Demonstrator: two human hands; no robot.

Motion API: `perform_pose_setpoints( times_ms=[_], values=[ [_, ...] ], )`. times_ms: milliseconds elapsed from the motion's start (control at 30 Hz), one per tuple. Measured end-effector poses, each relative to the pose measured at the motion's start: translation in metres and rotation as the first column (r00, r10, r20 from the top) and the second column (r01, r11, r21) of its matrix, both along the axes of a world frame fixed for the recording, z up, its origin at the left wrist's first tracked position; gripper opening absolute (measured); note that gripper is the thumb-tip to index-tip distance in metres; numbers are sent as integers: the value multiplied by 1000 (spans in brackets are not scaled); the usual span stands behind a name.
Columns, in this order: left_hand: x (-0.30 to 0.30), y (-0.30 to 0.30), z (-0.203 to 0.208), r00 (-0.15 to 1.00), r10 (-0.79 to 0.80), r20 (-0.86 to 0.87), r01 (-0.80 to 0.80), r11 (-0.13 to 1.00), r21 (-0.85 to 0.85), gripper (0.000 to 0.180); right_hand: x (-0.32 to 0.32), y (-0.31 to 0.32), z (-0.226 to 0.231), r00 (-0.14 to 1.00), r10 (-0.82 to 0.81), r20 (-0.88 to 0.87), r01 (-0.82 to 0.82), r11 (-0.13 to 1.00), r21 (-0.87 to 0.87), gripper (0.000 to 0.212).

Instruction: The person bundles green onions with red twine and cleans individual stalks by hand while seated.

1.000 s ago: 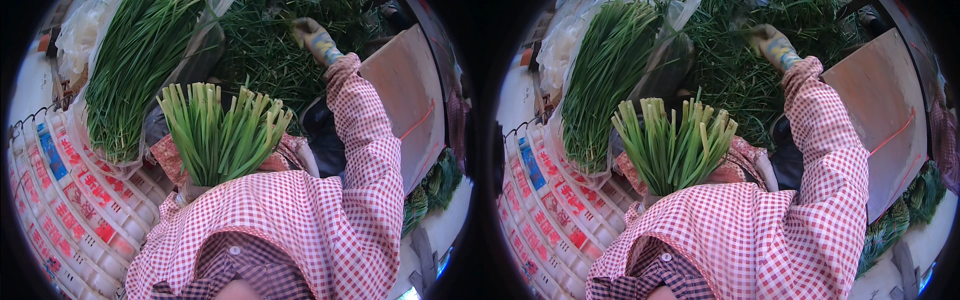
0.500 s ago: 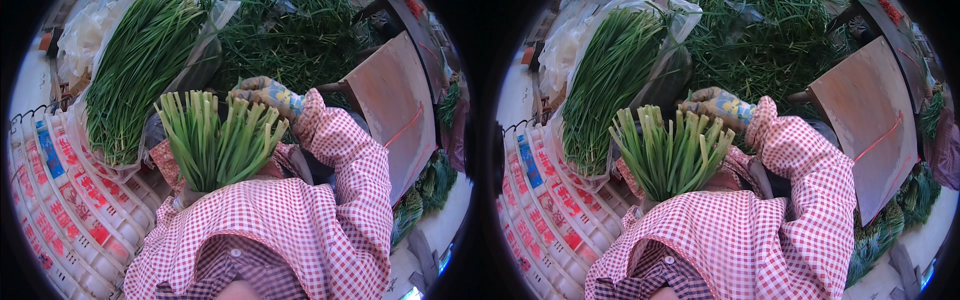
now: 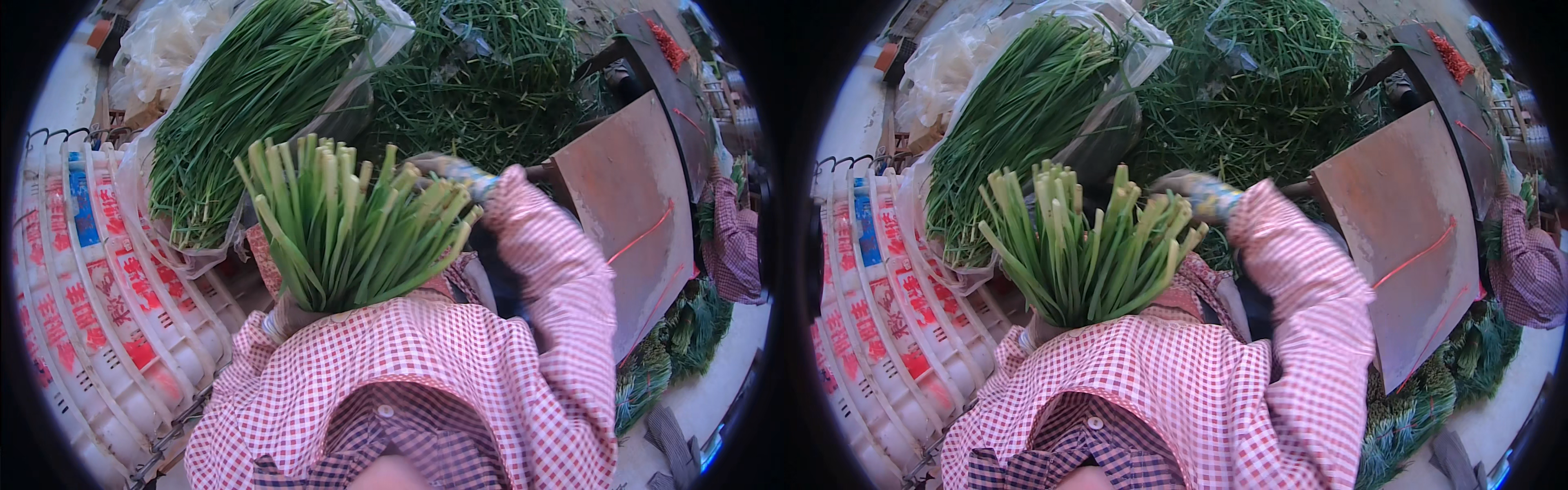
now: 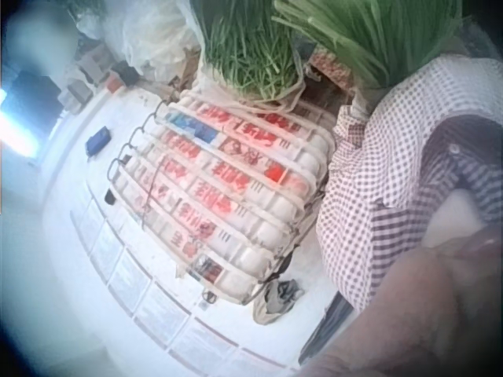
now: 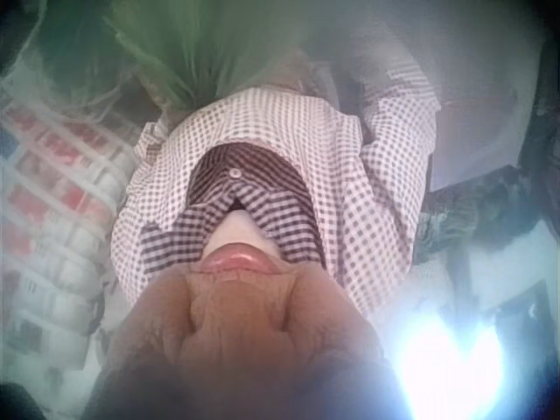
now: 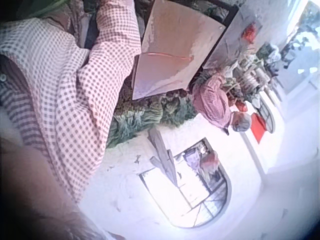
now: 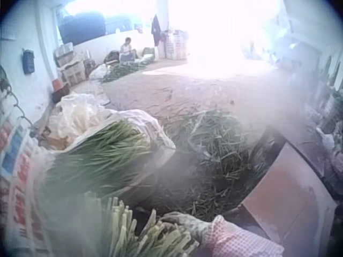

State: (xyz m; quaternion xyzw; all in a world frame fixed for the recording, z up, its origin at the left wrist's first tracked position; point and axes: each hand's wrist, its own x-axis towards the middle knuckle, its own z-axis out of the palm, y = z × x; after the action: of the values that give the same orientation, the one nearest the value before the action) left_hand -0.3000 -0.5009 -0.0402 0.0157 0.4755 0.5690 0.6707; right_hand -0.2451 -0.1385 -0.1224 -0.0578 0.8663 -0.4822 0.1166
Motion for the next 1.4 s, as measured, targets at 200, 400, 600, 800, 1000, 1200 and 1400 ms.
perform_pose_setpoints(
  times_ms=[200, 400, 600, 800, 1000, 1200, 1400],
  values=[
    [-18, 43, 1, 975, -193, 108, 188, 981, 55, 84, -17, -94, 60, 991, -17, 131, 96, -589, -803, 76],
    [-24, 72, 22, 843, -356, -404, 379, 925, -25, 116, 35, -58, 38, 986, -152, 65, -50, -649, -759, 62],
    [-37, 127, 77, 706, -406, -581, 568, 814, 121, 118, 51, -45, 41, 961, -120, 251, 136, -585, -799, 51],
    [28, 171, 97, 47, -328, -944, 596, 767, -237, 131, 27, -35, 18, 819, -79, 568, 467, -482, -742, 47],
    [68, 167, 59, -472, -321, -821, 177, 878, -445, 129, 10, -60, -15, 763, -304, 571, 457, -371, -808, 51],
    [30, 164, 48, -61, 48, -997, 393, 920, 21, 130, 46, -58, 51, 845, -207, 493, 302, -576, -760, 66],
    [32, 159, 59, -28, -36, -999, 374, 926, -43, 129, 52, -79, 89, 770, -423, 478, 264, -471, -842, 70]
  ],
)
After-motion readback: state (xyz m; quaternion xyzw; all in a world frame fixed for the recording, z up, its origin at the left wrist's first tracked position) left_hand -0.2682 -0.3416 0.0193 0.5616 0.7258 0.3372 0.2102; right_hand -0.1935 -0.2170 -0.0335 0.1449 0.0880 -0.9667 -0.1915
